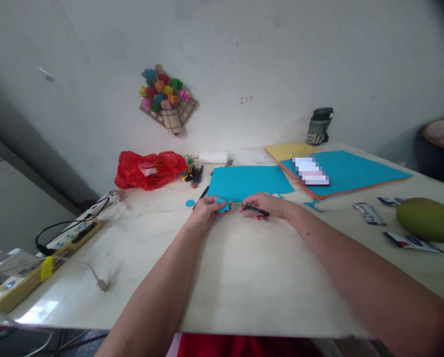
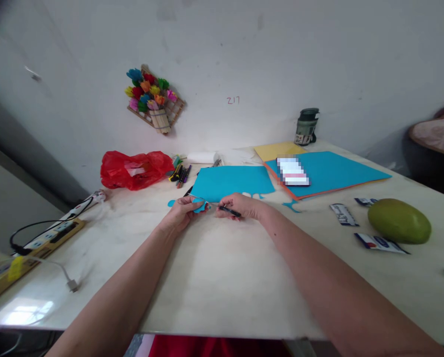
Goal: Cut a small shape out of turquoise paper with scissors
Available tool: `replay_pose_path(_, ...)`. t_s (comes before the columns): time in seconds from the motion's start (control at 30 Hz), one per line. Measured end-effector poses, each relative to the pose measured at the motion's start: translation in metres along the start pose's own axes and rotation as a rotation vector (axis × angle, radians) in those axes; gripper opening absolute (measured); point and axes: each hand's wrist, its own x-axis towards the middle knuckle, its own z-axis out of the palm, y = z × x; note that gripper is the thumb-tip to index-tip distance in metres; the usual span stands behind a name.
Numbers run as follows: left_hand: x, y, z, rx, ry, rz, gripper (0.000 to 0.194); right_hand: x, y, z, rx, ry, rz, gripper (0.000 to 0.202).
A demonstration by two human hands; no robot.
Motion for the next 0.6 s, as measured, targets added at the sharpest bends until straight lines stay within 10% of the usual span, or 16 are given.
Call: replay_pose_path(0.6, 0.0002, -0.0002, -0.0012, -0.033, 0.002, -0.013, 0.021, 0.0013, 0.0031, -0.0012, 0.036, -0.002, -0.007, 0.038)
